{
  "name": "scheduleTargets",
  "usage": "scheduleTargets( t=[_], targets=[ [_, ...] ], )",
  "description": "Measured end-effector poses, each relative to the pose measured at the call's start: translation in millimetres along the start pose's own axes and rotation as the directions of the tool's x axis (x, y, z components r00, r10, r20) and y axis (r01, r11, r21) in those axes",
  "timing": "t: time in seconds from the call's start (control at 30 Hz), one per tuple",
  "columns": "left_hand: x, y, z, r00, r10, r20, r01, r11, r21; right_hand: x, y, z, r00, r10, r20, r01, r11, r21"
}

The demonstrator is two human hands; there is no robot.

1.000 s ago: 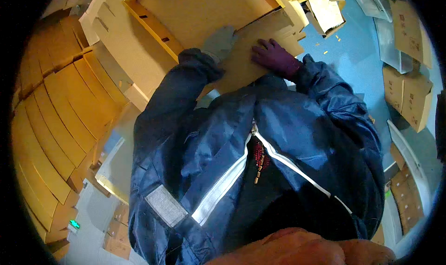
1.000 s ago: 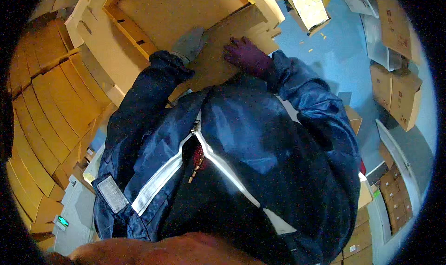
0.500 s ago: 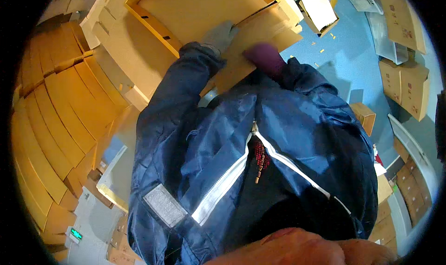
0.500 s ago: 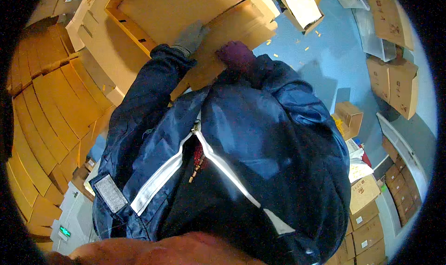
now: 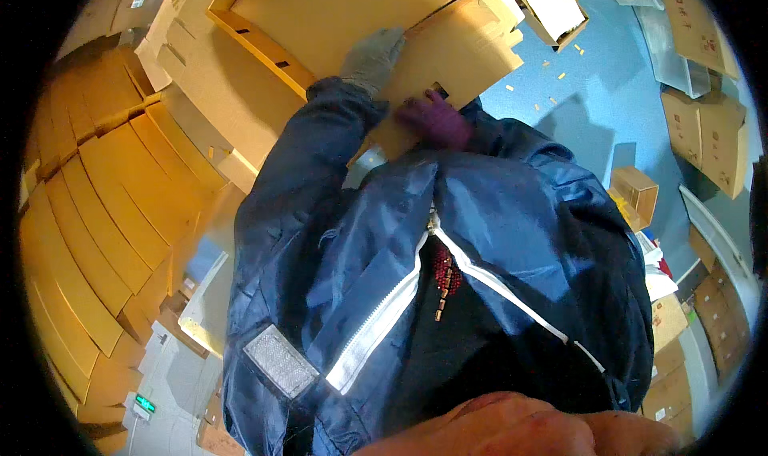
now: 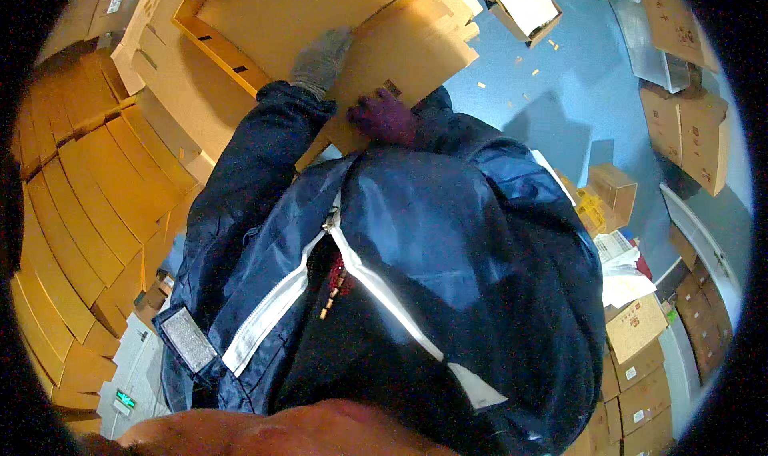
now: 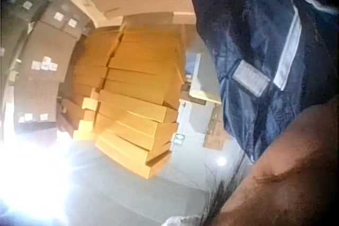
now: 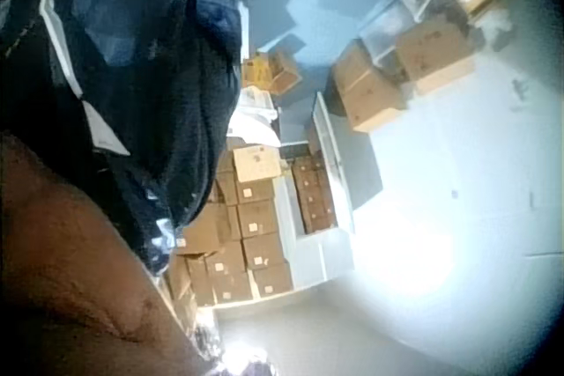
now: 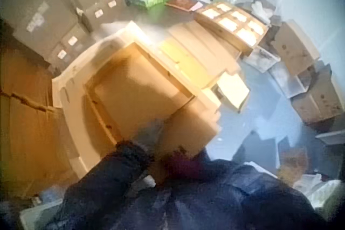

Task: The person assembles cardboard boxes by folding flaps, inserting white foam inserts, and placing yellow plastic dividers inside. The person repeats this process for multiple boxes in a warehouse setting.

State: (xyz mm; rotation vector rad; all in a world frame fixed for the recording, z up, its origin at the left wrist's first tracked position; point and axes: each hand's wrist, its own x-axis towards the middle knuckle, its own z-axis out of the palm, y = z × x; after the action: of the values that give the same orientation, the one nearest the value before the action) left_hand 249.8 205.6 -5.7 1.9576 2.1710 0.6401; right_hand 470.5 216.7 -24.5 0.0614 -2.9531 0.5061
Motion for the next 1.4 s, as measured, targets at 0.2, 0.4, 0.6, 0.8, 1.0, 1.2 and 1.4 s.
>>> scheduleTargets(
  t=[0.2,0.4,0.6,0.8,1.0,1.2,1.4],
  targets=[
    [-6,-8,-5,0.961,-0.089,0.263,0.065,0.993,0.1,48,-13,0,0.919,0.049,0.392,0.002,0.992,-0.13],
    [-9,-7,-6,0.985,-0.163,0.056,0.166,0.985,-0.053,-8,31,-61,0.971,0.182,0.156,-0.172,0.982,-0.079],
    [14,5,-18,0.959,-0.197,0.204,0.266,0.877,-0.4,-44,133,-81,0.957,0.288,0.034,-0.286,0.957,-0.04],
    [23,-21,-15,0.757,-0.118,0.642,0.612,0.471,-0.635,27,147,-166,0.961,0.05,0.272,-0.049,0.999,-0.012],
    [38,5,-26,0.596,0.078,0.799,0.752,0.295,-0.589,79,191,-212,0.933,0.051,0.357,-0.097,0.989,0.112],
    [8,-1,-99,0.854,-0.391,0.342,0.5,0.797,-0.338,120,211,-172,0.597,-0.051,0.8,-0.277,0.923,0.266],
    [-73,88,-78,0.929,-0.277,0.244,0.262,0.961,0.093,127,190,-168,0.595,-0.053,0.802,-0.133,0.978,0.163]
  ],
)
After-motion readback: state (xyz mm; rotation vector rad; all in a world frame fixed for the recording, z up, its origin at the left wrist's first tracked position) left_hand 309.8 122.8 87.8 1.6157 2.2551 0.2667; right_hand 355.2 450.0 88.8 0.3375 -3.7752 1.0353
